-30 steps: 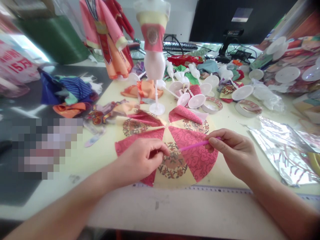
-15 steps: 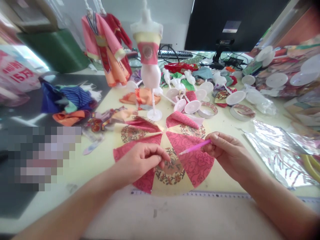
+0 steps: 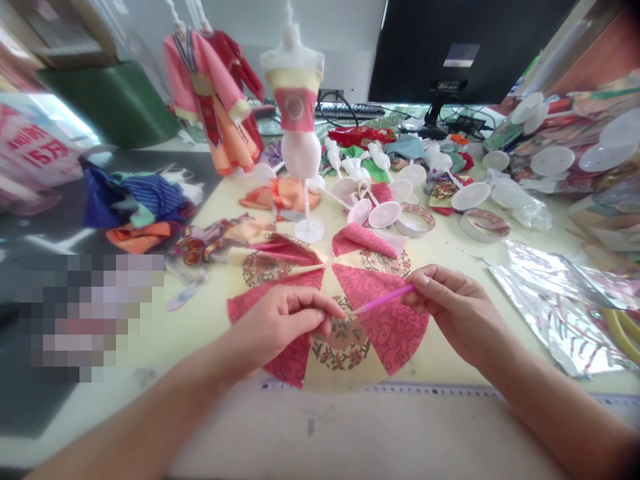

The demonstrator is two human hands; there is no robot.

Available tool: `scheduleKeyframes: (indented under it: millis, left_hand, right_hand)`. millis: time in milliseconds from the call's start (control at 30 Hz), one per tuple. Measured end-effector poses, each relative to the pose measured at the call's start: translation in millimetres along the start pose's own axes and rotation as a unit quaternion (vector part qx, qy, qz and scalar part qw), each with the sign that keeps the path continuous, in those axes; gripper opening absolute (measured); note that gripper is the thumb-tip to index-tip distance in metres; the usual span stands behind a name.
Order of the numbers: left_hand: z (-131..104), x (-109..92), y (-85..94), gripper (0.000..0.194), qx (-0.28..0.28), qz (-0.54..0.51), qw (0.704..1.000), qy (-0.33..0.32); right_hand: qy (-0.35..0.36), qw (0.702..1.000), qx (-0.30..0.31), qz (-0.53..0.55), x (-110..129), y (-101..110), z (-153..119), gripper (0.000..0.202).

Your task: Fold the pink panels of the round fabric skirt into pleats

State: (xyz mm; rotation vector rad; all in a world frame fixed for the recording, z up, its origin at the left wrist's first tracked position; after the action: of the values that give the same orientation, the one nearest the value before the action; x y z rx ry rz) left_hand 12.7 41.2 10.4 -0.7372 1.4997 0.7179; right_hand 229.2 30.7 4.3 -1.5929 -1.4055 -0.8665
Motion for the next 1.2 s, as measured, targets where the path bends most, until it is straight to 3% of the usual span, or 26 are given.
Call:
scheduleKeyframes:
  millis: [633, 1200]
  left_hand:
    - [0.7, 2.3, -0.6, 0.023, 0.014, 0.101, 0.994, 0.031]
    - [1.1, -2.2, -1.7, 0.029, 0.017, 0.163, 0.986, 0.006]
  right_hand:
    - [0.012, 1.000, 0.004, -0.025, 2.1, -2.1, -3.6, 0.021]
    - [0.039, 0.997, -0.021, -0.064, 3.5, 0.6, -3.7, 0.023]
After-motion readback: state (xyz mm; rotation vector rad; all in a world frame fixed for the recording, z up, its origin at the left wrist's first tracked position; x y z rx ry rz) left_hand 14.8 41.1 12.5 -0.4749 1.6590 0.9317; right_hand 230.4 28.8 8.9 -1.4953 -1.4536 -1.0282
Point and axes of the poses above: each hand's wrist, its own z-axis towards the middle knuckle, its own y-axis out of the back of the hand, x = y × z, the point moved 7 cm from there along z, towards the middle knuckle, and after that the axes turned 15 degrees about -y, right-handed, at the moved point
